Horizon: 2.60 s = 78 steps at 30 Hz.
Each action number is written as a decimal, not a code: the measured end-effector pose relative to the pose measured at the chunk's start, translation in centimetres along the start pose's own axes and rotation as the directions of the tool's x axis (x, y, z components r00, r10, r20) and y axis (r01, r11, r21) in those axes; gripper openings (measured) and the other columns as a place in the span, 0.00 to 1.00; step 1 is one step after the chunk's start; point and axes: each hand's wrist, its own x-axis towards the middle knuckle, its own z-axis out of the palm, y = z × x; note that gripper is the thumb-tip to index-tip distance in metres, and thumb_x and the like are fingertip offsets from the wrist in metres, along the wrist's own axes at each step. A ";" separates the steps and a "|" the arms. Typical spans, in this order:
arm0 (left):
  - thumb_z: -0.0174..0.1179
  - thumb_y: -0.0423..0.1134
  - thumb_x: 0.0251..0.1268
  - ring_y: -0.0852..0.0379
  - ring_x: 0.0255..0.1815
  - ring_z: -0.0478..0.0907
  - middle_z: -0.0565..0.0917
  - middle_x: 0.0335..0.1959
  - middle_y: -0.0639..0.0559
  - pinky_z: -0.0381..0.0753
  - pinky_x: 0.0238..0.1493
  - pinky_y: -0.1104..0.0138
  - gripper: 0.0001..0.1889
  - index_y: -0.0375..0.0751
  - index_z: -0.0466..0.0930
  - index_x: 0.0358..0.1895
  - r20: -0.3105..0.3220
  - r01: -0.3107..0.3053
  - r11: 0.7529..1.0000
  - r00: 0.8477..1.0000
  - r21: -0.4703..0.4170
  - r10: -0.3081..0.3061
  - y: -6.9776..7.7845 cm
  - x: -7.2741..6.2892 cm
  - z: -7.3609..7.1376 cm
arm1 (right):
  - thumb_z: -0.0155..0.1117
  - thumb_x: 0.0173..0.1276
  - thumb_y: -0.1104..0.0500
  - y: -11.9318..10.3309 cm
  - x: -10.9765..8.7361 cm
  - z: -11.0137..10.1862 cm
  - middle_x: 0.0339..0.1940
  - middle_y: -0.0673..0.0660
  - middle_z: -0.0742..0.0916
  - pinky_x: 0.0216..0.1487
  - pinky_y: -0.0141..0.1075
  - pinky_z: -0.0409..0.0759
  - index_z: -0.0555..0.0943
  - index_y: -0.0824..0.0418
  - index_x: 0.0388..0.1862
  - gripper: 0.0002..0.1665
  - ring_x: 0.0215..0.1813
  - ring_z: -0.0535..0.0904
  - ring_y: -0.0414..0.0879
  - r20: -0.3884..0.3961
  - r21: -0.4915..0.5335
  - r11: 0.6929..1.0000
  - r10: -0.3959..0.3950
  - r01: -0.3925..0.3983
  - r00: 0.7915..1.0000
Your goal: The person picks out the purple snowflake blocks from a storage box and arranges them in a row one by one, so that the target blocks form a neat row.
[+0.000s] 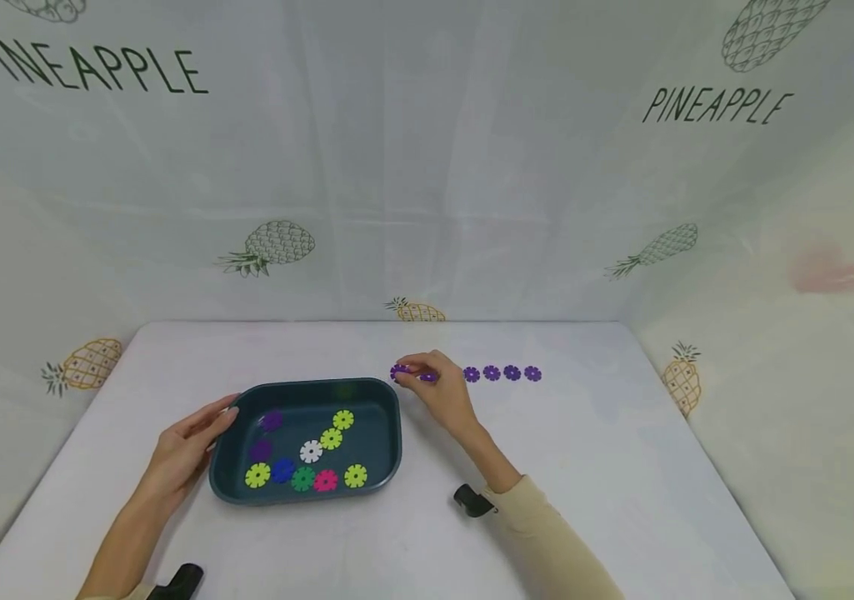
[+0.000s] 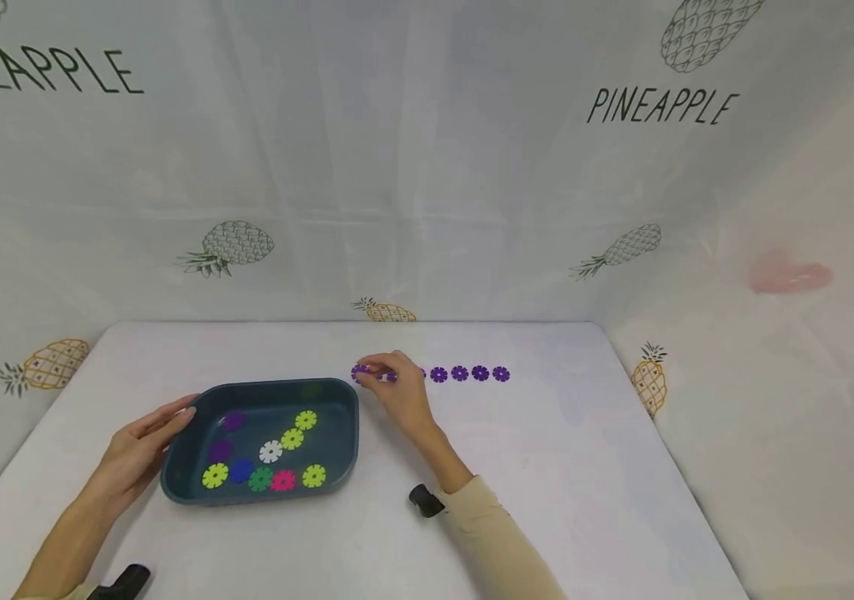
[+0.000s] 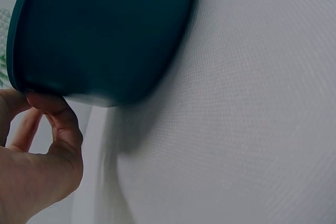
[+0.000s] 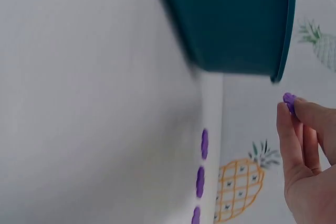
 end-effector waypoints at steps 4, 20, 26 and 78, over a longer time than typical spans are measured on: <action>0.66 0.55 0.71 0.76 0.52 0.75 0.80 0.49 0.81 0.77 0.48 0.78 0.25 0.61 0.79 0.69 -0.006 -0.004 1.000 1.000 -0.011 0.004 -0.1 0.0 -0.1 | 0.75 0.68 0.59 0.9 0.0 -1.0 0.42 0.50 0.86 0.49 0.37 0.84 0.89 0.54 0.50 0.12 0.46 0.82 0.44 -0.019 0.005 1.000 0.026 -0.025 0.999; 0.66 0.58 0.69 0.75 0.53 0.75 0.80 0.50 0.79 0.78 0.49 0.77 0.29 0.59 0.77 0.71 -0.013 -0.006 1.000 1.000 0.009 0.006 0.0 0.1 0.1 | 0.73 0.69 0.60 4.0 -0.6 -5.0 0.41 0.56 0.86 0.40 0.31 0.81 0.88 0.60 0.50 0.12 0.44 0.83 0.46 -0.088 0.108 0.973 0.212 -0.202 0.973; 0.66 0.58 0.69 0.74 0.54 0.75 0.79 0.50 0.79 0.77 0.50 0.78 0.30 0.58 0.76 0.72 -0.008 -0.001 1.000 1.000 0.008 0.001 0.1 0.0 0.1 | 0.72 0.70 0.63 5.3 -1.3 -6.9 0.42 0.64 0.88 0.45 0.29 0.84 0.86 0.66 0.52 0.14 0.43 0.87 0.50 -0.104 0.208 0.946 0.274 -0.249 0.956; 0.65 0.57 0.70 0.74 0.54 0.75 0.81 0.49 0.79 0.77 0.49 0.77 0.28 0.59 0.76 0.72 -0.027 0.021 1.000 0.999 0.010 -0.020 -0.4 0.3 0.1 | 0.67 0.74 0.64 11.1 -2.4 -18.4 0.40 0.62 0.87 0.36 0.28 0.84 0.81 0.74 0.59 0.19 0.28 0.84 0.35 -0.335 0.098 0.815 0.568 -0.572 0.752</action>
